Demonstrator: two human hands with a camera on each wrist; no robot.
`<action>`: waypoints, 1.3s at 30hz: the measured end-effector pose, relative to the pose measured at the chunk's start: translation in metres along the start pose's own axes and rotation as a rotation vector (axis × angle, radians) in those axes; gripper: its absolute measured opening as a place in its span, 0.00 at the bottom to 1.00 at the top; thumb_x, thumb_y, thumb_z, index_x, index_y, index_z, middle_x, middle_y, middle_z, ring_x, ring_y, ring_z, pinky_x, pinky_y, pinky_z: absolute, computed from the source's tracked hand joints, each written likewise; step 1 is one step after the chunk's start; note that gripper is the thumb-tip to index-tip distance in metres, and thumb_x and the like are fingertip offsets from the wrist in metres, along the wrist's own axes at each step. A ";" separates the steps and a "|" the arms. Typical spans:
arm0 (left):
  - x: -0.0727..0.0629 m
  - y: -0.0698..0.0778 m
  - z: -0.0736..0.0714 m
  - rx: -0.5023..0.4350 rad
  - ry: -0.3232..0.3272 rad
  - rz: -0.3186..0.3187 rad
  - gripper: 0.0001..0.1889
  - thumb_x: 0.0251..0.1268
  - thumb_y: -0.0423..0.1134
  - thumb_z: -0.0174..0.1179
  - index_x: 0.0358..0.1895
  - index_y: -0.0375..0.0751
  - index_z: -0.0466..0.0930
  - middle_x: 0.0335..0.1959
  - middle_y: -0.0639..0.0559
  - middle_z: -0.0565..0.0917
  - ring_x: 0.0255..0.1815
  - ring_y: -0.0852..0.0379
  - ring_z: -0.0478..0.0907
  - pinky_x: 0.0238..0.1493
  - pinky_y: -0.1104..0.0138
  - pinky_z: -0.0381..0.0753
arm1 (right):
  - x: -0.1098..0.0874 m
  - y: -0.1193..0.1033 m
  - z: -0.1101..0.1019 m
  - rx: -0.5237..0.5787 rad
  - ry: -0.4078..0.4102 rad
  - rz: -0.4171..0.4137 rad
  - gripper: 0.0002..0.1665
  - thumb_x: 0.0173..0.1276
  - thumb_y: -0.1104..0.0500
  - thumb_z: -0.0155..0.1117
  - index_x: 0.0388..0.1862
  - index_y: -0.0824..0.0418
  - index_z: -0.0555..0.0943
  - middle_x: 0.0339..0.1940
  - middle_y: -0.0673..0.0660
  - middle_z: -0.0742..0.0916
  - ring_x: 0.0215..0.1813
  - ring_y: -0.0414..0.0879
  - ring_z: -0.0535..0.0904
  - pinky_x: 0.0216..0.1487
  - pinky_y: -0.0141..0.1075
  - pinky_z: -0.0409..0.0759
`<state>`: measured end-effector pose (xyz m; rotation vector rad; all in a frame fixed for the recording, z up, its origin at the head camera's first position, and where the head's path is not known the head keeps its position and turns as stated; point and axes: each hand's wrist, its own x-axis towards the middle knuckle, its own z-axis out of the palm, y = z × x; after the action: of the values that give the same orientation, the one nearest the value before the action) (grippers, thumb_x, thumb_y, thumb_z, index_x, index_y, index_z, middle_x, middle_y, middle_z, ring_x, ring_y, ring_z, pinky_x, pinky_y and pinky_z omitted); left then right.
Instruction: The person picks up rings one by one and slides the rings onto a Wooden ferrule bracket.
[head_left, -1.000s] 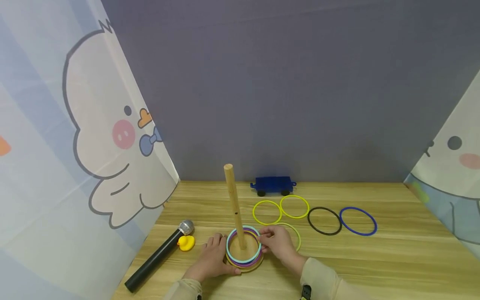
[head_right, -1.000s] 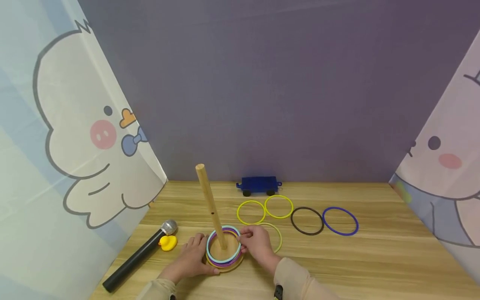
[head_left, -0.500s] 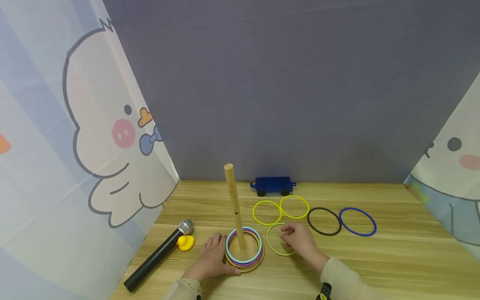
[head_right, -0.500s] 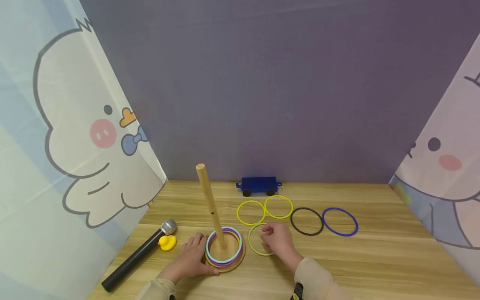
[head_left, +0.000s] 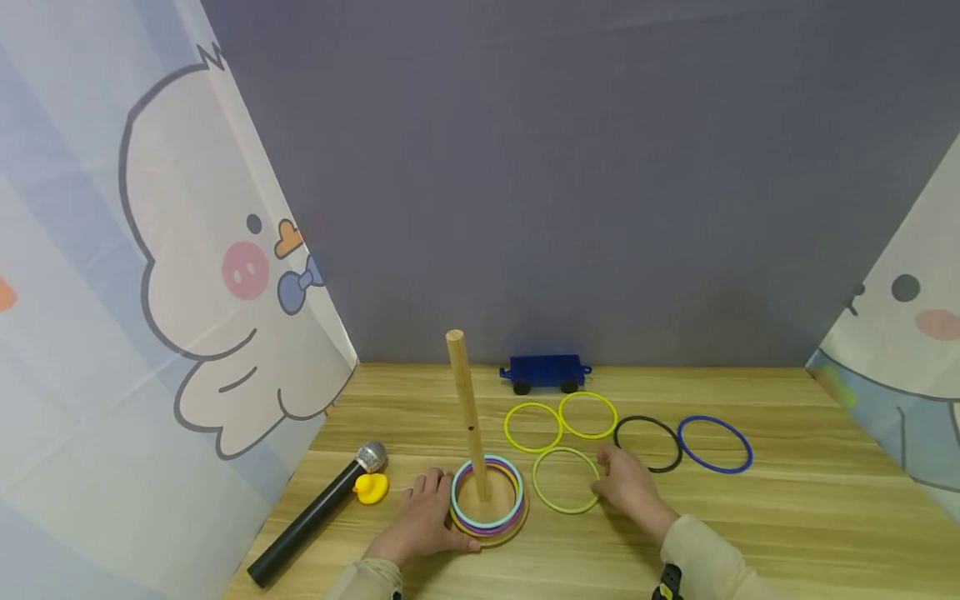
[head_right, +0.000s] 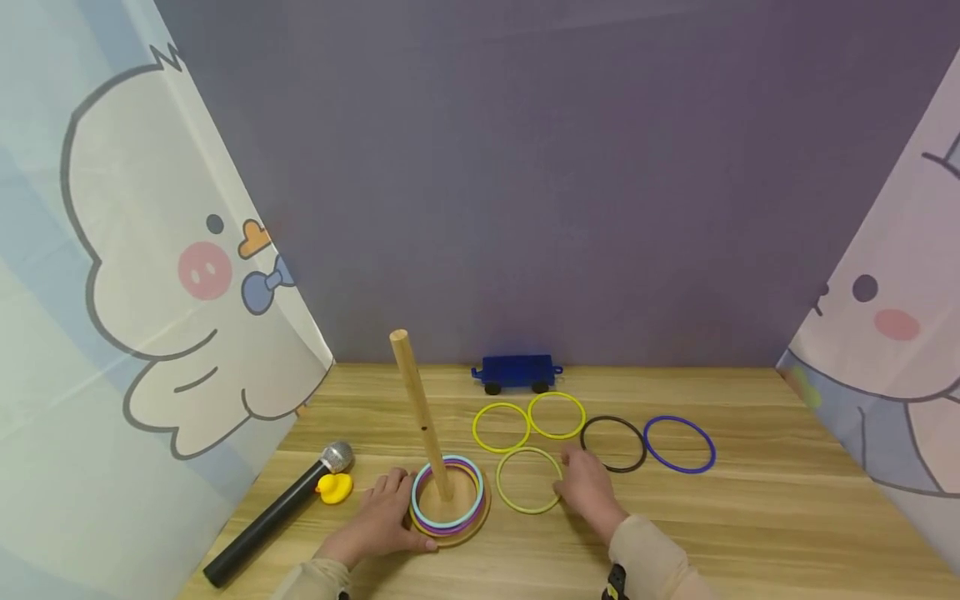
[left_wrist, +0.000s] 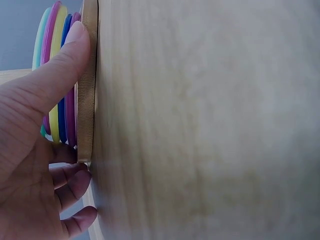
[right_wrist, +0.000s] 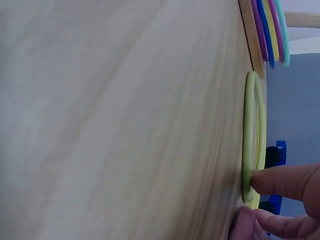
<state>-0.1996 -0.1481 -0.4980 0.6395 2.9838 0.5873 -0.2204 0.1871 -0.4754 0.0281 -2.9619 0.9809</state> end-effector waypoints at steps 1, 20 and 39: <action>-0.001 0.001 -0.001 -0.001 -0.001 0.001 0.59 0.33 0.74 0.70 0.63 0.30 0.66 0.52 0.42 0.68 0.52 0.43 0.65 0.48 0.47 0.65 | 0.001 0.001 0.000 -0.013 -0.003 0.003 0.24 0.48 0.68 0.75 0.45 0.71 0.79 0.32 0.57 0.81 0.35 0.51 0.77 0.37 0.46 0.75; 0.000 -0.004 0.004 0.022 0.036 0.016 0.59 0.32 0.76 0.68 0.62 0.32 0.67 0.50 0.45 0.68 0.51 0.45 0.66 0.47 0.49 0.66 | -0.009 0.013 -0.005 0.238 -0.095 0.126 0.08 0.52 0.75 0.62 0.31 0.67 0.78 0.25 0.57 0.78 0.22 0.47 0.76 0.22 0.37 0.79; -0.002 0.005 -0.005 -0.015 -0.014 -0.007 0.57 0.33 0.72 0.72 0.62 0.30 0.67 0.49 0.45 0.67 0.49 0.47 0.64 0.47 0.49 0.65 | -0.028 0.005 -0.029 0.601 -0.176 0.142 0.15 0.61 0.73 0.62 0.47 0.78 0.75 0.32 0.60 0.80 0.26 0.47 0.77 0.27 0.38 0.81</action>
<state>-0.1960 -0.1465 -0.4916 0.6298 2.9640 0.6020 -0.1925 0.2088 -0.4559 -0.0910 -2.7118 1.9391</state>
